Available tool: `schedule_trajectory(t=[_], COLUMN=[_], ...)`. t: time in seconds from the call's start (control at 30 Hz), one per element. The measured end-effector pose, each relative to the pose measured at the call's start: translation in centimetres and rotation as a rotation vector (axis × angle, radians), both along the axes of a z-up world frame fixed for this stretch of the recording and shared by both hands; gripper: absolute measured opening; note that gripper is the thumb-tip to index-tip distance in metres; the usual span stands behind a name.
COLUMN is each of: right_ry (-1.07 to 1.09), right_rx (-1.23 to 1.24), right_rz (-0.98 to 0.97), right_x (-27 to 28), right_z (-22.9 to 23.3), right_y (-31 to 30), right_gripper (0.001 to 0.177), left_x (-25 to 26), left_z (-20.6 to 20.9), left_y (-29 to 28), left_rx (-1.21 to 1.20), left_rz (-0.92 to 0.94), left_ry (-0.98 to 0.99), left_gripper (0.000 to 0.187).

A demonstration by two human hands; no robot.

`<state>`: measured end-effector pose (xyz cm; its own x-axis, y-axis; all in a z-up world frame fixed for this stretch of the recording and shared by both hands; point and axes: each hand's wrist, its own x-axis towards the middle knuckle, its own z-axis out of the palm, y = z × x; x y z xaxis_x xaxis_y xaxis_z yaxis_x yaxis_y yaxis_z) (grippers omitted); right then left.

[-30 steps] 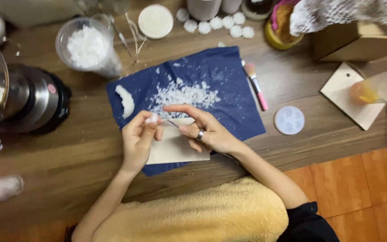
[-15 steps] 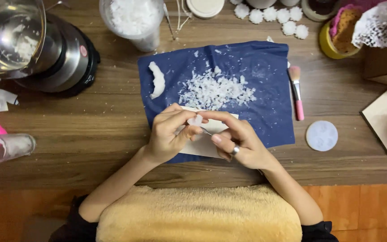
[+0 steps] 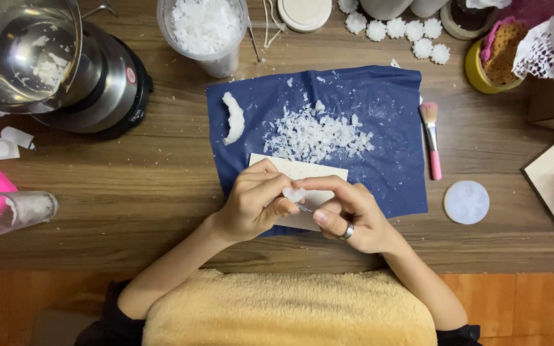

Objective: A person uses a small metal pick to precisely place small white wax flakes onto a white card with holes, likely for a craft or candle-making project.

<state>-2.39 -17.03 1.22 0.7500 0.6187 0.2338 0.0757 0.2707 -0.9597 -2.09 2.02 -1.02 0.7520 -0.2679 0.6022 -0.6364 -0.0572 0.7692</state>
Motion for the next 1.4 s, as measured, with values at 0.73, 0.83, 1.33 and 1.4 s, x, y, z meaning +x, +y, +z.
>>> schedule_trajectory(t=[0.73,0.83,1.33,1.4], right_ry=[-0.116,-0.251,-0.632,-0.62], right_rx=[-0.052,-0.18,-0.526,-0.522], right_rz=[-0.121,-0.203,-0.347,-0.353], right_x=[0.1,0.2,0.3,0.1], right_z=[1.2,2.0,4.0,3.9], right_y=[0.2,0.4,0.4,0.4], right_gripper=[0.036,0.037,0.033,0.034], left_x=[-0.3,-0.2,0.1,0.1], left_z=[0.6,0.5,0.2,0.1], left_y=[0.2,0.3,0.6,0.6], left_rx=[0.007,0.017,0.091,0.095], left_rz=[-0.014,0.023,0.135,0.131], left_ry=[-0.021,-0.019,0.013,0.007], left_gripper=[0.016,0.016,0.026,0.024])
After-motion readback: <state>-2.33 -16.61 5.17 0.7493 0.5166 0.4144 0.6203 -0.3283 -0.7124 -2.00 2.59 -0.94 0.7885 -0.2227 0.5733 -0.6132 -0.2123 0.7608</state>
